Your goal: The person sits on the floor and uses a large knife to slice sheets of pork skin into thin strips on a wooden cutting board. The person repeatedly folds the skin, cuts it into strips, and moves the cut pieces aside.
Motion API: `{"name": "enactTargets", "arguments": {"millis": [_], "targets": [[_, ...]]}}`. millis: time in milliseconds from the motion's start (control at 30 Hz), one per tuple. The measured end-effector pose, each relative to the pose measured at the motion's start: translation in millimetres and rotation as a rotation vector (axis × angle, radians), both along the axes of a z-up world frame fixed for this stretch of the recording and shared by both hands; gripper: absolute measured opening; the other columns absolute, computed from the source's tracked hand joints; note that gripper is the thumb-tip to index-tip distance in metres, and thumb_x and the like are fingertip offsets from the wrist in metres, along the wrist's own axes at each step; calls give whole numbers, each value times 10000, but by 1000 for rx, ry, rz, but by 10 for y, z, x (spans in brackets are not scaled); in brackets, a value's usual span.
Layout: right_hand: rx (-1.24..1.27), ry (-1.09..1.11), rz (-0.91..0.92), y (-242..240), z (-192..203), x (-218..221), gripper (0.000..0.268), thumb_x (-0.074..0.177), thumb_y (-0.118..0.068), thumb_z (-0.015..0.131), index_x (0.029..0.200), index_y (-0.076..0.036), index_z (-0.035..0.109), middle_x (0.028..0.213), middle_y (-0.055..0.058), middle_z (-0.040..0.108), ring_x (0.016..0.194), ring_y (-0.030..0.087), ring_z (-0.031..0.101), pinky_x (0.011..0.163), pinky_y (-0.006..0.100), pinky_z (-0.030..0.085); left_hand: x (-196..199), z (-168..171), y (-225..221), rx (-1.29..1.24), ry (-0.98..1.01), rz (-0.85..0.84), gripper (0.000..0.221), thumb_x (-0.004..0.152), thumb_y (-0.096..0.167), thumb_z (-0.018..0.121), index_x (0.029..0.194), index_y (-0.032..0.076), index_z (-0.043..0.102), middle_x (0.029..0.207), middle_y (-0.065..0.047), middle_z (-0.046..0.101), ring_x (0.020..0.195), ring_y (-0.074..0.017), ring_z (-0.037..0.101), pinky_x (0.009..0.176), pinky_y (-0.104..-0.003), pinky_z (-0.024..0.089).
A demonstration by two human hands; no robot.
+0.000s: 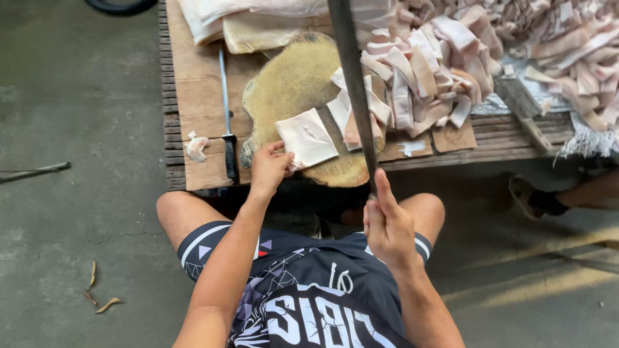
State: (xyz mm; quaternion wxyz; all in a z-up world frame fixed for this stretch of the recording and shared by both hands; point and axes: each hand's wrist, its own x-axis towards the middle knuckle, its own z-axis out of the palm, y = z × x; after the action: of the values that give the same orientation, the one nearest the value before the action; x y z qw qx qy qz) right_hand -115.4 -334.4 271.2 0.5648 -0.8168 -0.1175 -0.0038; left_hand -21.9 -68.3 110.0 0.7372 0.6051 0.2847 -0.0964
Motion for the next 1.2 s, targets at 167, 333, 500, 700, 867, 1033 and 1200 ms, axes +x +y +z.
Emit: {"name": "enactTargets", "arguments": {"millis": [167, 333, 500, 700, 867, 1033, 1200], "targets": [[50, -423, 107, 233, -274, -63, 625, 1161, -105, 501, 1683, -307, 224, 890, 93, 626, 718, 150, 602, 653, 245, 524, -83, 24, 49, 11, -10, 22, 422, 843, 29, 756, 1236, -72, 643, 935, -133, 755, 708, -161, 731, 553, -274, 592], [-290, 81, 93, 409, -853, 181, 623, 1020, -113, 600, 1601, -232, 409, 895, 190, 716, 652, 225, 725, 670, 395, 547, 44, -54, 104, 107, -82, 33, 349, 831, 43, 761, 1149, -84, 689, 886, -112, 767, 687, -151, 737, 544, -269, 608], [-310, 431, -44, 270, -538, 108, 578, 1046, -175, 596, 1578, -330, 430, 593, 141, 587, 514, 152, 510, 552, 326, 506, -109, -18, 77, 230, -128, -70, 294, 823, 66, 788, 1082, -59, 727, 820, -84, 771, 635, -123, 710, 525, -267, 574], [199, -161, 114, 96, 40, -117, 632, 1122, -67, 471, 1677, -272, 246, 779, -1, 547, 608, 62, 480, 571, 191, 477, -286, 373, 182, 489, 21, -155, 144, 899, 77, 731, 978, -30, 788, 746, -108, 766, 597, -116, 701, 555, -251, 548], [15, -265, 121, 347, -563, -189, 624, 1100, -70, 541, 1639, -271, 300, 948, 137, 669, 708, 217, 653, 641, 281, 538, -539, 489, 432, 288, 8, 11, 155, 911, 54, 710, 1009, -55, 759, 772, -77, 748, 629, -106, 695, 573, -235, 582], [-382, 184, 150, 493, -1102, -36, 629, 1001, -156, 624, 1589, -196, 403, 901, 248, 722, 754, 422, 695, 673, 443, 529, -562, 351, 572, 79, -78, 117, 198, 958, 64, 680, 1088, -79, 721, 854, -107, 739, 661, -125, 691, 580, -253, 598], [-234, 331, -46, 188, -1150, -60, 648, 977, -207, 618, 1580, -196, 381, 622, 147, 628, 504, 267, 597, 530, 392, 517, -111, 28, 152, 15, 41, -32, 439, 874, 127, 729, 1266, -20, 597, 909, -124, 745, 626, -145, 666, 530, -276, 563]]}}
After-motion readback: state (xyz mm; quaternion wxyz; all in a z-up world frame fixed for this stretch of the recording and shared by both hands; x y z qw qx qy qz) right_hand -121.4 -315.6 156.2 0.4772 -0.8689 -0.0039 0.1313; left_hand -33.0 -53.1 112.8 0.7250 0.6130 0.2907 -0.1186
